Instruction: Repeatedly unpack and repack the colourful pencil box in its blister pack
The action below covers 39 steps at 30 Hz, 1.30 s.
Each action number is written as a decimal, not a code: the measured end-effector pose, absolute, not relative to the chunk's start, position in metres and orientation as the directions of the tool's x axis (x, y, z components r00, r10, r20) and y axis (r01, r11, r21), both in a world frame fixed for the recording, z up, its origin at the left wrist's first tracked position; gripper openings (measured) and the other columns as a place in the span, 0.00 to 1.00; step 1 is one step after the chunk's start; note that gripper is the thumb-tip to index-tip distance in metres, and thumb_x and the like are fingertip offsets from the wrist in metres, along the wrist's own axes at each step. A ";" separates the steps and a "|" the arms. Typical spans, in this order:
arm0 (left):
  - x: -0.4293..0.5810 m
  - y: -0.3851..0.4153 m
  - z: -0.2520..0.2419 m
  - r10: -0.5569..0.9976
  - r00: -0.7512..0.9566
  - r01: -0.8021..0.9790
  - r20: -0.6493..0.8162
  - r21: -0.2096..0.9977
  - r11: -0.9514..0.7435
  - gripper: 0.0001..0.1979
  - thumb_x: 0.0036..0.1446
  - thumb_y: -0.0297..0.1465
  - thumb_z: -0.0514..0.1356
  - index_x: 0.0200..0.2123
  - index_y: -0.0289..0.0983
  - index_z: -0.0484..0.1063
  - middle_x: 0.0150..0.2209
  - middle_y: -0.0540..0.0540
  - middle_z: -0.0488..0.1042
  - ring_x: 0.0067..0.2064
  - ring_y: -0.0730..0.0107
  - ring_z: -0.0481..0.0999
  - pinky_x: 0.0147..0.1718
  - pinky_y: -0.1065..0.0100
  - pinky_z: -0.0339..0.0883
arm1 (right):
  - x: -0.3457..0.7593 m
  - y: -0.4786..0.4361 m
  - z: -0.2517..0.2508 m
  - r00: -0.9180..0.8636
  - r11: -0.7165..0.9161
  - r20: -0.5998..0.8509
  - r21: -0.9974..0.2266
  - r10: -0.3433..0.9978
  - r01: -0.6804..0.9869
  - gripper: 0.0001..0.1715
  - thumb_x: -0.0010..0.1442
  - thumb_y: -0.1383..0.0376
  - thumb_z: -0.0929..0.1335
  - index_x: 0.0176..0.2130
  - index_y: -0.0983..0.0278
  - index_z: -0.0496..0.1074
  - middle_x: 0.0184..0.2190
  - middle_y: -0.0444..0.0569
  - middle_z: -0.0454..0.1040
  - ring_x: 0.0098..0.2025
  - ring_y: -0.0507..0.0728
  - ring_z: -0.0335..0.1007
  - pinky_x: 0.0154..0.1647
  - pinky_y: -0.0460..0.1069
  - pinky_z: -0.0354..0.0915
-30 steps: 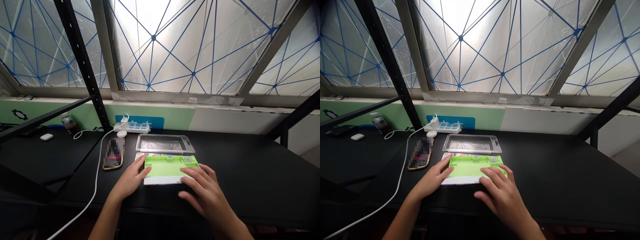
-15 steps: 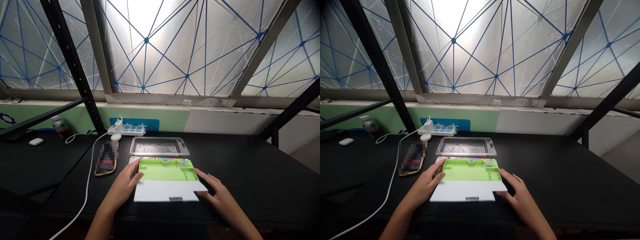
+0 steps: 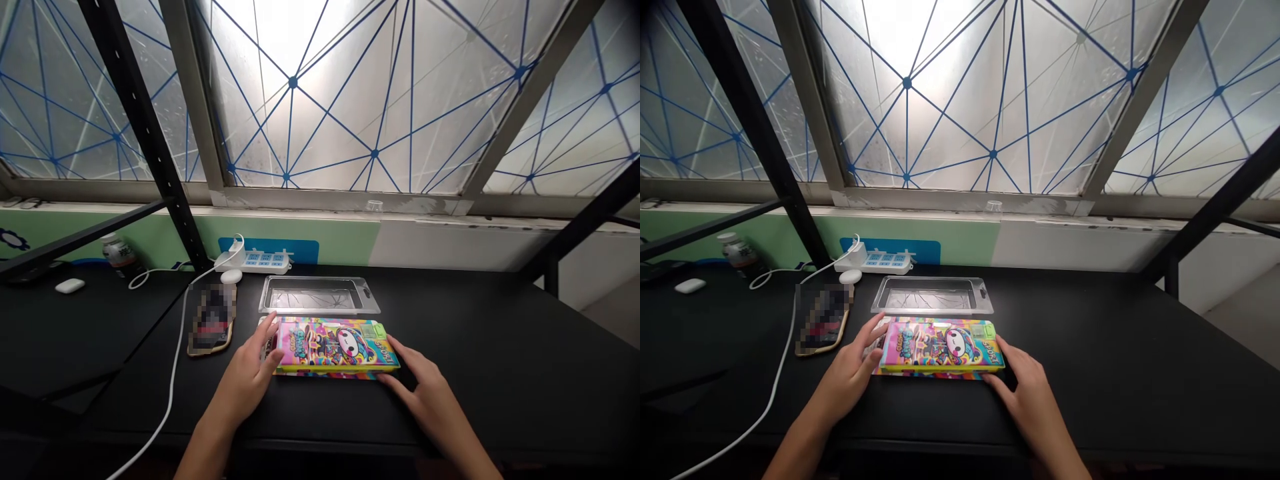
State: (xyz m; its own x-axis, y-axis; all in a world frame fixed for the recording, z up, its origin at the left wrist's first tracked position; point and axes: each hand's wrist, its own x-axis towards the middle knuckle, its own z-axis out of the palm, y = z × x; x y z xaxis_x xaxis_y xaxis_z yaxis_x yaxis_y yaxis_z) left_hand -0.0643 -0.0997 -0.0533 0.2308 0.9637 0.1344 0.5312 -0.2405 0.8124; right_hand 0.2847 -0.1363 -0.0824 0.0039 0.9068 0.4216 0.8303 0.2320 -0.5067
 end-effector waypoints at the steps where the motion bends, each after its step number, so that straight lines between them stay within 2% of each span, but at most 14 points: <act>1: -0.062 -0.101 -0.052 0.960 0.221 0.552 0.175 0.789 -0.271 0.35 0.67 0.51 0.51 0.70 0.42 0.48 0.63 0.37 0.68 0.64 0.51 0.67 0.60 0.52 0.61 | 0.283 -0.138 -0.084 0.009 0.237 0.440 -0.501 0.898 0.832 0.32 0.60 0.54 0.70 0.62 0.56 0.67 0.53 0.52 0.77 0.52 0.66 0.75 0.51 0.62 0.71; 6: -0.044 -0.097 -0.035 0.873 0.199 0.650 0.446 0.606 -0.458 0.38 0.62 0.49 0.59 0.69 0.42 0.49 0.67 0.37 0.61 0.67 0.50 0.61 0.62 0.53 0.59 | 0.277 -0.131 -0.067 0.006 0.297 0.540 -0.472 0.841 0.830 0.28 0.64 0.56 0.67 0.62 0.57 0.66 0.53 0.53 0.76 0.53 0.65 0.73 0.52 0.59 0.70; 8: -0.038 -0.082 -0.022 0.851 0.200 0.702 0.486 0.535 -0.470 0.39 0.62 0.49 0.59 0.69 0.41 0.48 0.68 0.37 0.59 0.69 0.51 0.58 0.63 0.52 0.57 | 0.276 -0.114 -0.050 -0.019 0.323 0.555 -0.455 0.832 0.830 0.28 0.63 0.55 0.68 0.61 0.58 0.68 0.52 0.53 0.77 0.52 0.65 0.73 0.52 0.59 0.69; 10: -0.034 -0.059 -0.010 0.832 0.199 0.750 0.517 0.466 -0.469 0.38 0.61 0.51 0.60 0.67 0.38 0.54 0.67 0.35 0.61 0.68 0.49 0.57 0.64 0.51 0.55 | 0.276 -0.088 -0.033 -0.048 0.334 0.541 -0.445 0.839 0.831 0.29 0.62 0.54 0.69 0.60 0.59 0.70 0.51 0.54 0.77 0.51 0.66 0.74 0.51 0.59 0.70; 13: -0.034 -0.023 -0.005 0.854 0.217 0.803 0.473 0.410 -0.432 0.33 0.62 0.51 0.59 0.62 0.38 0.63 0.63 0.36 0.67 0.65 0.48 0.63 0.61 0.51 0.60 | 0.274 -0.044 -0.017 -0.108 0.331 0.467 -0.429 0.878 0.840 0.29 0.61 0.54 0.69 0.59 0.62 0.71 0.51 0.56 0.77 0.49 0.66 0.75 0.50 0.60 0.70; 16: -0.038 -0.001 -0.017 0.881 0.194 0.851 0.432 0.372 -0.370 0.30 0.63 0.49 0.57 0.62 0.37 0.64 0.61 0.36 0.68 0.64 0.50 0.66 0.60 0.55 0.62 | 0.269 -0.015 -0.021 -0.174 0.351 0.413 -0.402 0.894 0.846 0.28 0.61 0.55 0.70 0.58 0.63 0.72 0.50 0.57 0.78 0.50 0.66 0.74 0.51 0.59 0.70; 20: -0.041 0.000 -0.037 0.938 0.178 0.918 0.297 0.294 -0.267 0.31 0.65 0.48 0.55 0.63 0.34 0.63 0.65 0.33 0.64 0.68 0.47 0.59 0.61 0.52 0.60 | 0.263 -0.005 -0.043 -0.229 0.391 0.405 -0.381 0.885 0.837 0.26 0.63 0.54 0.68 0.58 0.61 0.72 0.52 0.56 0.75 0.52 0.65 0.72 0.53 0.58 0.69; 24: -0.035 -0.009 -0.039 0.972 0.161 0.953 0.174 0.229 -0.199 0.30 0.69 0.47 0.48 0.65 0.33 0.60 0.69 0.33 0.56 0.71 0.43 0.50 0.61 0.44 0.55 | 0.264 -0.006 -0.057 -0.251 0.408 0.407 -0.364 0.878 0.837 0.22 0.67 0.54 0.63 0.55 0.60 0.75 0.55 0.57 0.72 0.56 0.66 0.69 0.54 0.59 0.68; 27: -0.025 -0.014 -0.033 0.966 0.157 0.966 0.206 0.174 -0.194 0.30 0.70 0.47 0.45 0.65 0.35 0.62 0.70 0.33 0.55 0.72 0.42 0.45 0.62 0.37 0.49 | 0.263 -0.010 -0.056 -0.253 0.417 0.451 -0.312 0.856 0.853 0.22 0.69 0.55 0.61 0.53 0.61 0.76 0.58 0.60 0.69 0.59 0.69 0.66 0.55 0.65 0.64; 29: -0.016 -0.014 -0.028 0.948 0.192 0.960 0.255 0.153 -0.236 0.30 0.70 0.47 0.44 0.65 0.35 0.62 0.71 0.34 0.52 0.72 0.45 0.44 0.64 0.40 0.48 | 0.255 -0.019 -0.052 -0.277 0.458 0.533 -0.243 0.800 0.855 0.20 0.69 0.57 0.62 0.53 0.62 0.75 0.59 0.61 0.68 0.59 0.69 0.65 0.56 0.65 0.62; 32: -0.002 -0.007 -0.021 0.925 0.258 0.936 0.280 0.166 -0.312 0.30 0.70 0.47 0.43 0.66 0.36 0.60 0.72 0.36 0.49 0.73 0.49 0.43 0.65 0.47 0.50 | 0.232 -0.039 -0.046 -0.412 0.596 0.579 -0.165 0.703 0.786 0.16 0.69 0.60 0.63 0.49 0.63 0.76 0.53 0.60 0.73 0.55 0.65 0.68 0.56 0.62 0.63; 34: 0.005 0.001 -0.019 0.931 0.290 0.923 0.222 0.192 -0.333 0.31 0.70 0.47 0.42 0.67 0.35 0.58 0.72 0.36 0.48 0.73 0.48 0.41 0.65 0.47 0.49 | 0.215 -0.053 -0.044 -0.563 0.701 0.482 -0.169 0.672 0.693 0.17 0.70 0.58 0.62 0.49 0.63 0.75 0.50 0.59 0.75 0.53 0.64 0.70 0.55 0.60 0.64; 36: 0.008 0.010 -0.020 0.940 0.308 0.918 0.146 0.213 -0.334 0.33 0.69 0.49 0.43 0.68 0.34 0.56 0.72 0.34 0.48 0.72 0.45 0.41 0.64 0.45 0.49 | 0.202 -0.064 -0.043 -0.688 0.754 0.311 -0.224 0.656 0.618 0.24 0.68 0.52 0.63 0.56 0.62 0.72 0.56 0.59 0.72 0.58 0.65 0.67 0.59 0.61 0.62; 39: 0.006 0.021 -0.026 0.941 0.327 0.914 0.090 0.224 -0.339 0.35 0.68 0.51 0.45 0.68 0.35 0.58 0.71 0.34 0.51 0.72 0.42 0.44 0.65 0.43 0.47 | 0.195 -0.071 -0.041 -0.737 0.715 0.070 -0.321 0.672 0.622 0.44 0.63 0.40 0.63 0.68 0.60 0.57 0.70 0.58 0.54 0.71 0.70 0.46 0.67 0.66 0.49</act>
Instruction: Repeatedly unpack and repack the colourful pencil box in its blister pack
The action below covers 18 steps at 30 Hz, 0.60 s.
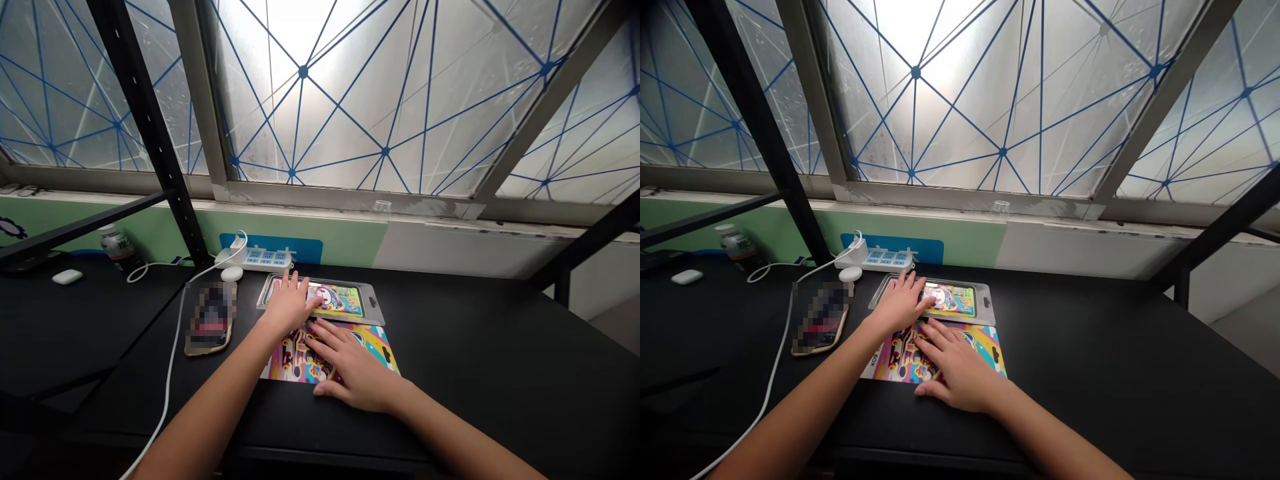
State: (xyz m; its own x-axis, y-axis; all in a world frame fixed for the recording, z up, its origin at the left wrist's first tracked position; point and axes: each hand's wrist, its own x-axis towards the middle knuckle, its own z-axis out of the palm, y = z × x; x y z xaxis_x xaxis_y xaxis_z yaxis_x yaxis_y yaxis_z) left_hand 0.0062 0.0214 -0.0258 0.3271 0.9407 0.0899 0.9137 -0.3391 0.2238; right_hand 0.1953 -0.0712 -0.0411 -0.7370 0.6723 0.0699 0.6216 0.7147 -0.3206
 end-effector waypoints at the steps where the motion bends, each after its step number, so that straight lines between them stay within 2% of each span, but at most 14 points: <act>1: 0.004 0.024 -0.028 0.940 0.332 0.912 0.083 0.225 -0.342 0.35 0.67 0.52 0.45 0.68 0.35 0.58 0.71 0.35 0.51 0.72 0.43 0.45 0.65 0.44 0.45 | 0.197 -0.072 -0.040 -0.733 0.692 0.015 -0.342 0.680 0.635 0.49 0.62 0.38 0.63 0.70 0.60 0.52 0.72 0.58 0.49 0.72 0.71 0.40 0.68 0.68 0.44; 3: -0.002 0.027 -0.032 0.939 0.337 0.911 0.073 0.226 -0.344 0.35 0.67 0.52 0.43 0.68 0.37 0.56 0.71 0.38 0.50 0.72 0.45 0.45 0.66 0.45 0.43 | 0.201 -0.072 -0.038 -0.717 0.652 -0.050 -0.375 0.696 0.659 0.53 0.60 0.37 0.63 0.72 0.59 0.46 0.73 0.58 0.43 0.73 0.71 0.36 0.69 0.70 0.38; 5: -0.007 0.028 -0.033 0.941 0.332 0.914 0.068 0.221 -0.339 0.36 0.67 0.53 0.42 0.69 0.38 0.55 0.72 0.39 0.49 0.72 0.47 0.44 0.67 0.46 0.42 | 0.207 -0.072 -0.037 -0.699 0.624 -0.062 -0.401 0.712 0.671 0.51 0.60 0.37 0.64 0.71 0.57 0.49 0.73 0.57 0.46 0.73 0.70 0.39 0.69 0.69 0.39; 8: -0.013 0.027 -0.033 0.947 0.315 0.924 0.063 0.208 -0.322 0.37 0.67 0.54 0.40 0.69 0.38 0.55 0.72 0.40 0.48 0.72 0.47 0.43 0.67 0.46 0.41 | 0.214 -0.073 -0.036 -0.639 0.580 -0.001 -0.416 0.769 0.700 0.35 0.64 0.43 0.64 0.63 0.58 0.64 0.67 0.57 0.60 0.68 0.68 0.53 0.67 0.65 0.49; 10: -0.015 0.027 -0.034 0.953 0.297 0.932 0.064 0.200 -0.304 0.37 0.67 0.54 0.40 0.70 0.39 0.54 0.72 0.41 0.47 0.73 0.48 0.43 0.67 0.46 0.41 | 0.217 -0.074 -0.036 -0.571 0.541 0.058 -0.412 0.819 0.733 0.25 0.67 0.48 0.64 0.54 0.60 0.70 0.60 0.57 0.68 0.61 0.66 0.62 0.62 0.62 0.58; 13: -0.016 0.025 -0.038 0.964 0.256 0.945 0.072 0.192 -0.265 0.38 0.66 0.55 0.39 0.70 0.38 0.54 0.72 0.40 0.46 0.73 0.46 0.42 0.66 0.45 0.42 | 0.219 -0.073 -0.040 -0.448 0.467 0.142 -0.374 0.883 0.801 0.18 0.68 0.53 0.64 0.50 0.62 0.70 0.52 0.58 0.71 0.52 0.64 0.67 0.53 0.60 0.64; 18: -0.016 0.022 -0.044 0.966 0.232 0.951 0.116 0.180 -0.250 0.38 0.67 0.54 0.39 0.69 0.37 0.55 0.72 0.38 0.47 0.72 0.43 0.43 0.65 0.43 0.44 | 0.214 -0.070 -0.048 -0.349 0.408 0.241 -0.270 0.906 0.872 0.13 0.67 0.55 0.65 0.41 0.61 0.69 0.41 0.54 0.72 0.41 0.63 0.68 0.43 0.58 0.66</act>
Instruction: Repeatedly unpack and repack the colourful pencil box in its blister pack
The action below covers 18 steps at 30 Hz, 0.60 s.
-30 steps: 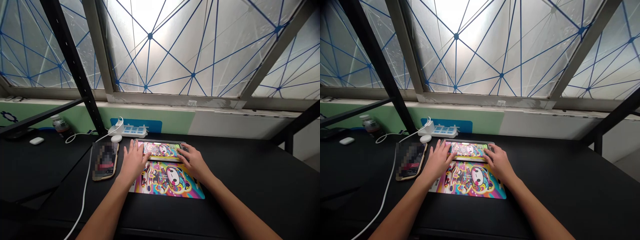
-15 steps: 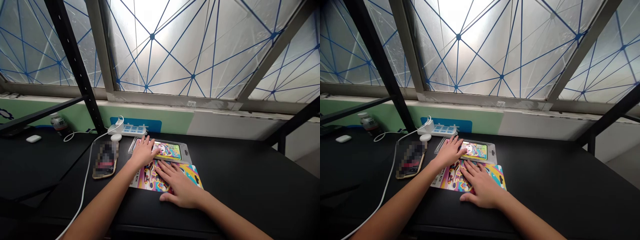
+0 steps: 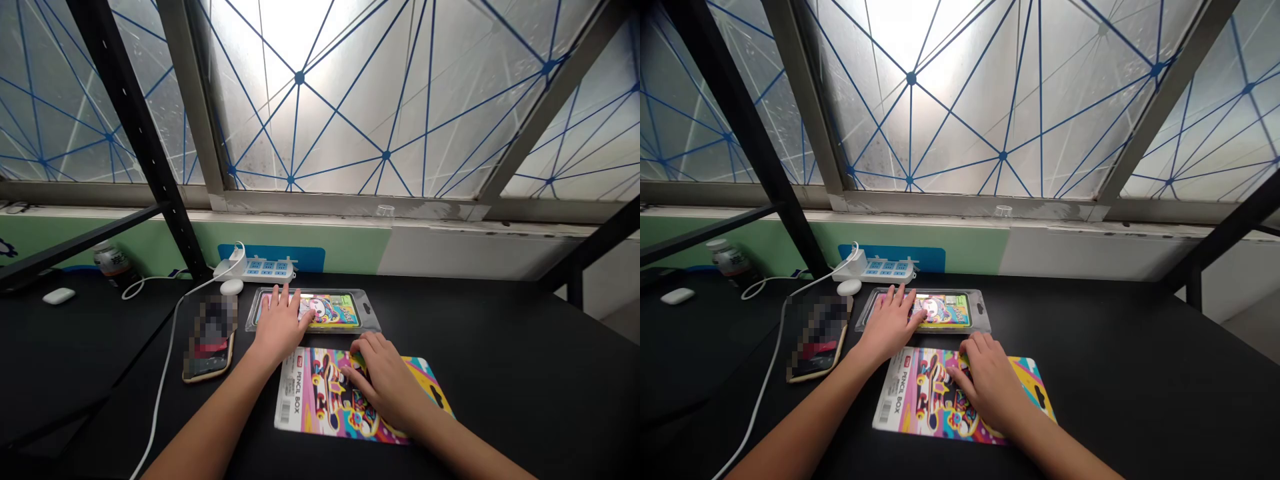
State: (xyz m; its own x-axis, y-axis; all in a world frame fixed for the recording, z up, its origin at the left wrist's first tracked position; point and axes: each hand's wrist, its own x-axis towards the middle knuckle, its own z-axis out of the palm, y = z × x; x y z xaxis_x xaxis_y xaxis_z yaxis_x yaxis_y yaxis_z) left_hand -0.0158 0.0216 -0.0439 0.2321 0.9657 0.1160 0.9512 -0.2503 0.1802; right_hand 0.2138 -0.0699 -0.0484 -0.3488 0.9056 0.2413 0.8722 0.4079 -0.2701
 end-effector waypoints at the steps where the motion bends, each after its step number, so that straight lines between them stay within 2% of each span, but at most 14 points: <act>1: -0.016 0.021 -0.044 0.963 0.239 0.949 0.124 0.181 -0.259 0.38 0.67 0.54 0.39 0.69 0.36 0.56 0.72 0.37 0.47 0.72 0.43 0.44 0.65 0.43 0.44 | 0.212 -0.070 -0.049 -0.347 0.410 0.255 -0.264 0.902 0.873 0.13 0.67 0.55 0.65 0.39 0.61 0.68 0.39 0.53 0.71 0.40 0.63 0.68 0.41 0.58 0.65; 6: -0.019 0.021 -0.042 0.959 0.252 0.944 0.127 0.187 -0.272 0.37 0.67 0.53 0.41 0.69 0.37 0.57 0.72 0.36 0.48 0.72 0.42 0.45 0.65 0.43 0.45 | 0.210 -0.074 -0.044 -0.334 0.410 0.271 -0.307 0.903 0.859 0.13 0.67 0.54 0.64 0.37 0.61 0.66 0.34 0.51 0.73 0.34 0.60 0.68 0.35 0.54 0.64; 9: -0.021 0.022 -0.040 0.956 0.268 0.938 0.116 0.194 -0.286 0.35 0.67 0.54 0.42 0.68 0.40 0.58 0.72 0.38 0.49 0.72 0.42 0.45 0.65 0.43 0.45 | 0.226 -0.066 -0.030 -0.314 0.377 0.225 -0.350 0.922 0.857 0.14 0.66 0.53 0.63 0.36 0.60 0.65 0.29 0.48 0.73 0.30 0.58 0.68 0.32 0.52 0.61; 11: -0.022 0.022 -0.039 0.954 0.282 0.934 0.104 0.199 -0.297 0.34 0.67 0.54 0.42 0.68 0.43 0.58 0.72 0.38 0.49 0.72 0.41 0.45 0.65 0.43 0.45 | 0.247 -0.048 -0.018 -0.272 0.308 0.146 -0.395 0.951 0.865 0.16 0.65 0.50 0.64 0.36 0.60 0.66 0.28 0.46 0.73 0.30 0.58 0.68 0.31 0.51 0.59; 14: -0.024 0.022 -0.036 0.950 0.300 0.928 0.086 0.205 -0.312 0.33 0.67 0.53 0.43 0.68 0.45 0.58 0.72 0.38 0.49 0.72 0.41 0.45 0.65 0.43 0.45 | 0.292 -0.008 -0.010 -0.212 0.144 -0.075 -0.515 0.975 0.845 0.23 0.61 0.44 0.65 0.33 0.60 0.70 0.29 0.46 0.75 0.30 0.57 0.68 0.30 0.49 0.59; 18: -0.027 0.022 -0.032 0.941 0.330 0.914 0.068 0.224 -0.337 0.31 0.68 0.52 0.44 0.68 0.47 0.58 0.72 0.39 0.48 0.72 0.43 0.43 0.66 0.44 0.43 | 0.341 0.034 -0.018 -0.160 0.059 -0.140 -0.541 0.977 0.839 0.31 0.56 0.38 0.64 0.26 0.62 0.72 0.22 0.44 0.71 0.25 0.54 0.63 0.25 0.48 0.57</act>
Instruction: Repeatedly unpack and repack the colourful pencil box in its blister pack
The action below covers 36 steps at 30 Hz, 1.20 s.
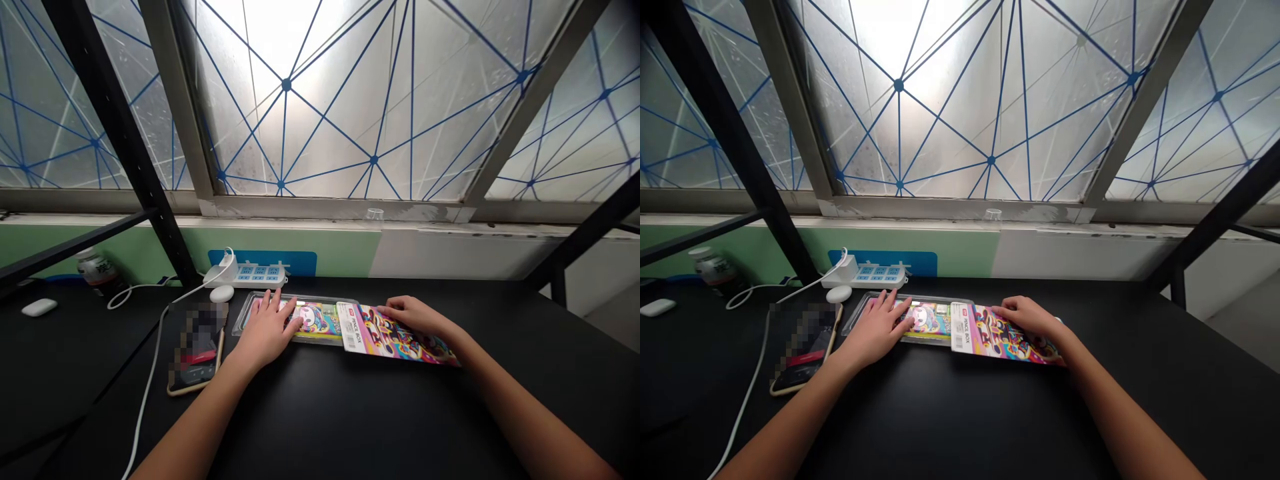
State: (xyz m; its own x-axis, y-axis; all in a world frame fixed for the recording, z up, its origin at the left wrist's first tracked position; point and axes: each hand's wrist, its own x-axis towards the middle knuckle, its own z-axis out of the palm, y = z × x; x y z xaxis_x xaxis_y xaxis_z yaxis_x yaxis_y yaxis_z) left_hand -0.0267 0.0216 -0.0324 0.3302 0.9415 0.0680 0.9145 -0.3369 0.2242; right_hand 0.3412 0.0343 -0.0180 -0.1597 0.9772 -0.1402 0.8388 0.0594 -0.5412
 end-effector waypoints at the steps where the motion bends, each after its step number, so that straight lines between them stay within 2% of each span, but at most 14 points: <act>1: -0.028 0.022 -0.031 0.938 0.341 0.910 0.058 0.232 -0.344 0.31 0.67 0.52 0.44 0.68 0.48 0.58 0.72 0.39 0.48 0.72 0.44 0.42 0.66 0.44 0.43 | 0.348 0.039 -0.022 -0.146 0.046 -0.142 -0.546 0.979 0.837 0.32 0.56 0.38 0.64 0.26 0.62 0.72 0.21 0.44 0.71 0.23 0.53 0.62 0.23 0.47 0.57; 4: -0.031 0.022 -0.029 0.927 0.375 0.896 0.027 0.247 -0.370 0.31 0.67 0.53 0.45 0.68 0.49 0.57 0.72 0.40 0.46 0.72 0.45 0.41 0.66 0.44 0.42 | 0.359 0.039 -0.030 -0.121 0.033 -0.123 -0.554 0.985 0.832 0.31 0.55 0.37 0.65 0.27 0.62 0.73 0.22 0.44 0.72 0.24 0.53 0.63 0.24 0.47 0.58; 8: -0.033 0.023 -0.028 0.918 0.395 0.887 0.020 0.253 -0.387 0.31 0.67 0.53 0.46 0.68 0.49 0.57 0.73 0.42 0.46 0.72 0.44 0.40 0.66 0.43 0.43 | 0.362 0.032 -0.036 -0.095 0.045 -0.065 -0.545 0.993 0.837 0.28 0.55 0.39 0.67 0.29 0.61 0.75 0.28 0.46 0.76 0.30 0.56 0.69 0.29 0.48 0.61; 15: -0.034 0.025 -0.033 0.915 0.401 0.882 0.053 0.247 -0.401 0.30 0.66 0.53 0.47 0.67 0.51 0.60 0.72 0.44 0.48 0.72 0.45 0.43 0.66 0.44 0.44 | 0.367 0.036 -0.043 -0.056 0.028 -0.039 -0.522 0.998 0.852 0.29 0.54 0.39 0.67 0.29 0.61 0.76 0.27 0.47 0.77 0.29 0.57 0.70 0.27 0.48 0.61; 20: -0.033 0.025 -0.033 0.913 0.405 0.889 0.052 0.210 -0.406 0.30 0.66 0.53 0.47 0.67 0.51 0.59 0.72 0.45 0.48 0.72 0.44 0.45 0.65 0.44 0.46 | 0.377 0.041 -0.044 -0.029 0.005 -0.040 -0.513 0.999 0.858 0.28 0.54 0.39 0.68 0.29 0.60 0.78 0.30 0.48 0.79 0.34 0.59 0.73 0.31 0.49 0.63; 26: -0.031 0.024 -0.032 0.916 0.396 0.896 0.060 0.193 -0.400 0.30 0.66 0.52 0.48 0.67 0.50 0.59 0.72 0.45 0.50 0.72 0.44 0.46 0.65 0.44 0.48 | 0.386 0.040 -0.038 -0.006 -0.008 -0.025 -0.512 1.000 0.859 0.27 0.52 0.40 0.70 0.26 0.60 0.77 0.27 0.47 0.78 0.32 0.59 0.72 0.32 0.49 0.63; 36: -0.018 0.018 -0.041 0.927 0.368 0.918 0.077 0.130 -0.375 0.29 0.69 0.48 0.44 0.68 0.44 0.57 0.72 0.37 0.49 0.72 0.46 0.44 0.65 0.43 0.44 | 0.360 0.032 -0.041 0.024 -0.021 -0.001 -0.553 1.000 0.833 0.29 0.57 0.40 0.66 0.29 0.61 0.76 0.27 0.47 0.78 0.30 0.57 0.70 0.28 0.48 0.60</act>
State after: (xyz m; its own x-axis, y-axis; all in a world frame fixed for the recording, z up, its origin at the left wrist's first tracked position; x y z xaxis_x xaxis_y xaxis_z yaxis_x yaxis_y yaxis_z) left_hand -0.0180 0.0182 -0.0405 0.3677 0.9267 0.0772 0.9179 -0.3750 0.1300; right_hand 0.3600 0.0319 -0.0413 0.0239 0.9997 -0.0015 0.8326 -0.0207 -0.5534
